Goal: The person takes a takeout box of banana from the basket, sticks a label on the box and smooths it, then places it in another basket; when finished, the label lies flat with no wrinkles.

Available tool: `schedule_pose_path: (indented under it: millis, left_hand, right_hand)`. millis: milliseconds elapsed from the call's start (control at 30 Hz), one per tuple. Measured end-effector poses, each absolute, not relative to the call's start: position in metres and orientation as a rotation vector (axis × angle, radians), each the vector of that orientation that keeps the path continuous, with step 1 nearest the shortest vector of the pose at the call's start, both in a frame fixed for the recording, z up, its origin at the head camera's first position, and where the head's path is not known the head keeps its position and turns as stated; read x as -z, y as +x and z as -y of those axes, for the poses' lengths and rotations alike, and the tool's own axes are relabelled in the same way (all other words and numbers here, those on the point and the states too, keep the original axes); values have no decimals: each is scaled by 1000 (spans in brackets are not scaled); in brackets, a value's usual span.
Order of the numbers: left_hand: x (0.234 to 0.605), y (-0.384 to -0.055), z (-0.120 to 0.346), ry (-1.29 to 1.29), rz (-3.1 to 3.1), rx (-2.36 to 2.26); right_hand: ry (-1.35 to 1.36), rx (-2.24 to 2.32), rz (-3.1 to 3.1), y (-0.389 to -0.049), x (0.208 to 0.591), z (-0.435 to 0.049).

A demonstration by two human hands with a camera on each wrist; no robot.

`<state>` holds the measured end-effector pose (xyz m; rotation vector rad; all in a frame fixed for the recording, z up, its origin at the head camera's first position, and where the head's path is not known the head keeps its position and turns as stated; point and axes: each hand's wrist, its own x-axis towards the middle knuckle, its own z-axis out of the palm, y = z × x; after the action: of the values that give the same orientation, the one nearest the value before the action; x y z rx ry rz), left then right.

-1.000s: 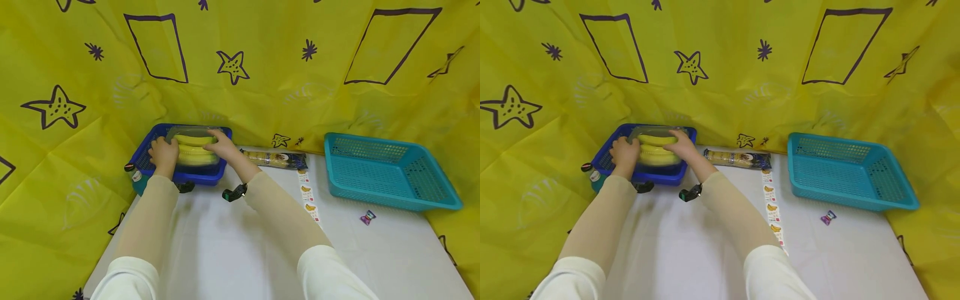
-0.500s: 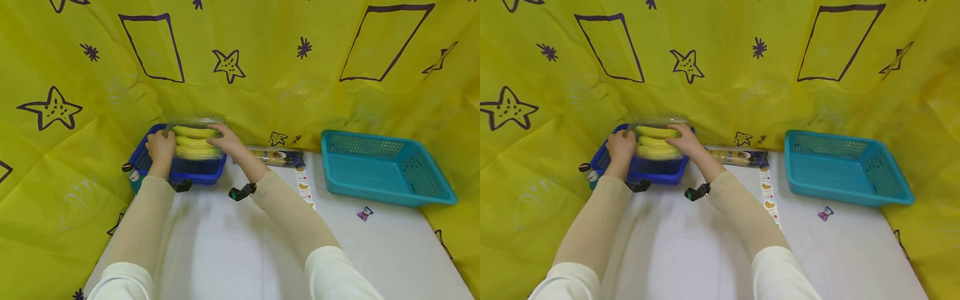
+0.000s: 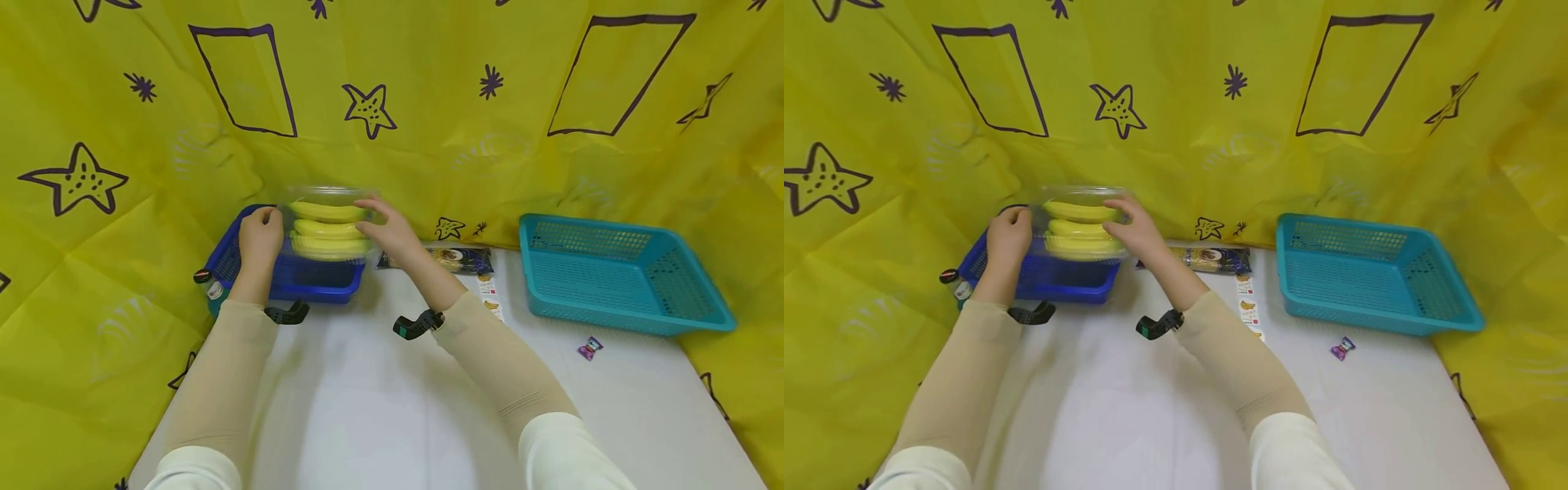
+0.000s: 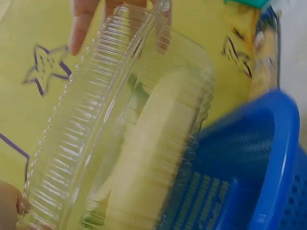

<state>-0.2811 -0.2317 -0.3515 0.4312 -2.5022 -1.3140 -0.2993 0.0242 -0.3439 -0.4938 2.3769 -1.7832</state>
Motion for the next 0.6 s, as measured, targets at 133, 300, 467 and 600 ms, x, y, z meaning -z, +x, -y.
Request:
schedule_pose_path:
  millis: [133,300,467,600]
  left_hand:
    - [348,-274,225,425,2470,1453]
    - [348,-265,212,393,2367,1688]
    - [353,-257,198,310,2274,1876]
    - [360,-253,187,203,2261,1987]
  right_hand:
    - [-504,1805,-2406,-291,342,-39]
    - [-490,1782,-2473,-278,342,-58]
    - [-493,1805,-2488,-265,349,-82]
    - [-529,1856,-2499,-256,353,-103]
